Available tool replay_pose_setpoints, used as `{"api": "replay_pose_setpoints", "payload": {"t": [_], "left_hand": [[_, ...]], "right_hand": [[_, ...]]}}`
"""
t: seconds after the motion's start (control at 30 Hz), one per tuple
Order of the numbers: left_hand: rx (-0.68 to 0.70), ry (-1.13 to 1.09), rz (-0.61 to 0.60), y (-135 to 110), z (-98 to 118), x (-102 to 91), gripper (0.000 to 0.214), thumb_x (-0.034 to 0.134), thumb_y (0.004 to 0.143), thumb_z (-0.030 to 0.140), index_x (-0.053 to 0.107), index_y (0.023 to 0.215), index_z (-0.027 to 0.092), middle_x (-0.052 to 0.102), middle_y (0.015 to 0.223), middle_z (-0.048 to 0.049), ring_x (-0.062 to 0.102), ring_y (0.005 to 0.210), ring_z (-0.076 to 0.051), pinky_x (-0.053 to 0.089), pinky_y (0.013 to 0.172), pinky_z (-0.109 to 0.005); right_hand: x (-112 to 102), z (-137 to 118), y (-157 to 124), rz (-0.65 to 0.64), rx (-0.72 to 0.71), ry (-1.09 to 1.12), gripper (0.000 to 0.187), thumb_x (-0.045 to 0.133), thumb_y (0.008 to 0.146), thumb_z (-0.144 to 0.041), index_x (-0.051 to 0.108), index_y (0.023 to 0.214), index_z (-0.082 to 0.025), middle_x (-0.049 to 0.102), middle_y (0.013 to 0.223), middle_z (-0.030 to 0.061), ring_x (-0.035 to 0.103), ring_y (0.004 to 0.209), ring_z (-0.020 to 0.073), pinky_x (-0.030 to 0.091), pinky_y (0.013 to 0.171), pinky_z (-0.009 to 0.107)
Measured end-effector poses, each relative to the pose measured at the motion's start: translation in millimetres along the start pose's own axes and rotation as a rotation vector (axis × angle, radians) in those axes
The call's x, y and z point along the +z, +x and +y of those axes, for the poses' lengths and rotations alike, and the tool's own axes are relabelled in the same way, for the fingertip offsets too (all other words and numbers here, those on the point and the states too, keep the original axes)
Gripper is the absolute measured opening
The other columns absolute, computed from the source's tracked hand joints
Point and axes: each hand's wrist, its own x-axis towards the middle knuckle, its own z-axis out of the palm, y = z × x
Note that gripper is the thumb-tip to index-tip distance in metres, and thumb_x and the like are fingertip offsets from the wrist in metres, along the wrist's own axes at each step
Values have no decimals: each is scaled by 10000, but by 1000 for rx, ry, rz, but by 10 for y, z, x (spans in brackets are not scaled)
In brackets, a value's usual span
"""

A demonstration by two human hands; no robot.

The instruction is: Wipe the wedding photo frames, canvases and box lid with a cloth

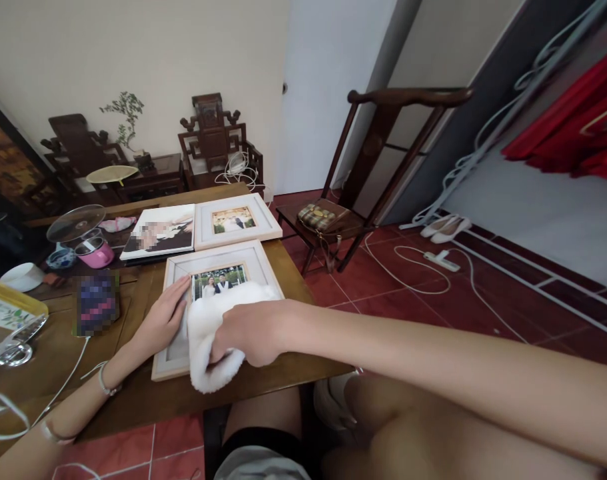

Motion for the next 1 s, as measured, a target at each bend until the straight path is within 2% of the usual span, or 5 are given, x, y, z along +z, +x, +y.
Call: {"api": "replay_pose_setpoints", "payload": {"t": [0.13, 0.47, 0.63, 0.8, 1.0], "left_hand": [[3, -3, 4, 0, -14, 25, 486, 333, 958, 246, 432, 1424, 147, 421, 1499, -130, 362, 1401, -254, 294, 1157, -508], [-2, -31, 41, -2, -29, 35, 497, 379, 952, 252, 407, 1440, 162, 444, 1478, -145, 398, 1379, -267, 305, 1147, -502], [41, -42, 54, 25, -33, 75, 537, 385, 952, 262, 340, 1469, 127, 413, 1491, -178, 386, 1388, -273, 292, 1155, -479], [13, -51, 64, 6, -13, 38, 604, 380, 971, 306, 207, 1519, 121, 287, 1561, -176, 279, 1442, -273, 239, 1178, -465], [-11, -112, 165, -18, 67, -52, 552, 294, 1015, 378, 243, 1514, 147, 238, 1588, -135, 212, 1467, -238, 176, 1202, -441]], "right_hand": [[-4, 90, 39, 6, -27, 49, 638, 503, 727, 71, 621, 1285, -215, 686, 1152, 95, 603, 1068, 229, 438, 850, 300], [69, 513, 503, 261, 128, -174, 596, 482, 782, 31, 599, 1297, -245, 654, 1166, 144, 645, 1024, 262, 466, 828, 345], [-48, 583, 638, 359, 159, -370, 556, 454, 805, 50, 606, 1267, -219, 620, 1276, 125, 457, 1284, 331, 468, 909, 447], [36, 689, 843, 437, 226, -480, 589, 489, 812, 28, 540, 1338, -233, 375, 1529, 82, 279, 1397, 391, 379, 1017, 585], [214, 572, 859, 384, 168, -461, 544, 488, 827, -1, 555, 1320, -222, 333, 1552, 70, 258, 1404, 405, 382, 1006, 615]]}}
